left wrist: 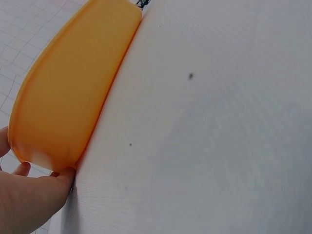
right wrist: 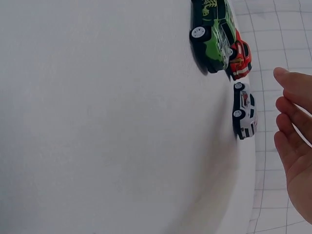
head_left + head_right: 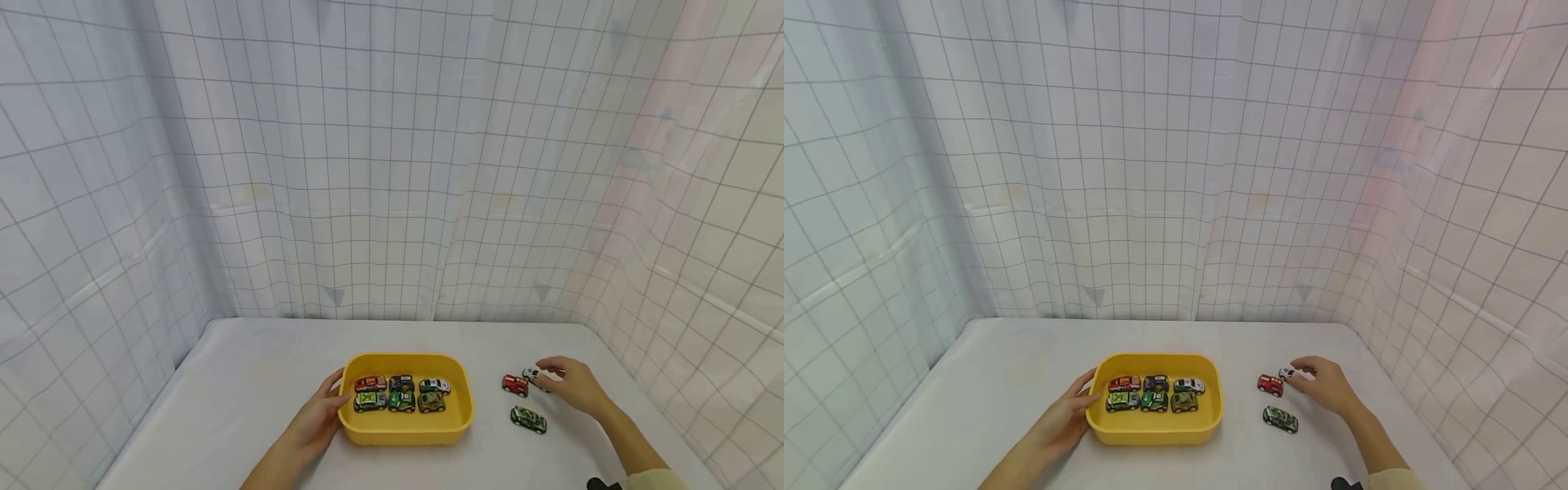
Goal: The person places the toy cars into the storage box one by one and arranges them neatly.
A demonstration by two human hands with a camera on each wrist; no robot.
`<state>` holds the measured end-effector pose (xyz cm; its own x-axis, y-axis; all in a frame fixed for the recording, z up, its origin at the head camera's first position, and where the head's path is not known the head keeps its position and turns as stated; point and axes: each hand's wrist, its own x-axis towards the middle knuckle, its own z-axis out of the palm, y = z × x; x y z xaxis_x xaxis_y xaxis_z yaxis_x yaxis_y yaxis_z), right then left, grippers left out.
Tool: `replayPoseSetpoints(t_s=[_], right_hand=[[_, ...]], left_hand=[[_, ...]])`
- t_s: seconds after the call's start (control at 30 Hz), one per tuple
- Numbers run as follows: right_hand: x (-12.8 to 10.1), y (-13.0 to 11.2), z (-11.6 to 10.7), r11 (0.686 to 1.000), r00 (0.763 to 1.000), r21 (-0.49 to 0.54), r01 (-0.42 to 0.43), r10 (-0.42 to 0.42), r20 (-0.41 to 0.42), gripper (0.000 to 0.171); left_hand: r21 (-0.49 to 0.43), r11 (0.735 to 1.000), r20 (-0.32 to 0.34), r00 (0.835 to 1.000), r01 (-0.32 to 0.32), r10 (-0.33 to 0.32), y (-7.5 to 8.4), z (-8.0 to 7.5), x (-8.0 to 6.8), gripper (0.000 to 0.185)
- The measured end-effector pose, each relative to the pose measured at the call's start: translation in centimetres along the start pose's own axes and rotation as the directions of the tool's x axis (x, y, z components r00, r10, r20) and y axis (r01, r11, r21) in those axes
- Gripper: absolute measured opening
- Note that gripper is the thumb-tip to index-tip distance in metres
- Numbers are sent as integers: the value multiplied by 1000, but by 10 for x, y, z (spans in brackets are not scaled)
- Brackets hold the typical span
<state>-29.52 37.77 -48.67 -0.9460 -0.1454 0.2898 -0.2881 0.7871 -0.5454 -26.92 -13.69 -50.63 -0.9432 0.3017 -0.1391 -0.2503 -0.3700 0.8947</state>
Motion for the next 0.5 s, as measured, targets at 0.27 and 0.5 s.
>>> replayPoseSetpoints(t_s=[0.27,0.5], right_hand=[[-5,13,-2,998,998,-21,-64,64,16,37],[-4,25,0,994,994,-36,-106,107,30,40]], left_hand=[[-5,1000,-2,1000,1,-1,0,0,0,70],[-7,1000,-3,1000,-1,1,-1,0,1,70]])
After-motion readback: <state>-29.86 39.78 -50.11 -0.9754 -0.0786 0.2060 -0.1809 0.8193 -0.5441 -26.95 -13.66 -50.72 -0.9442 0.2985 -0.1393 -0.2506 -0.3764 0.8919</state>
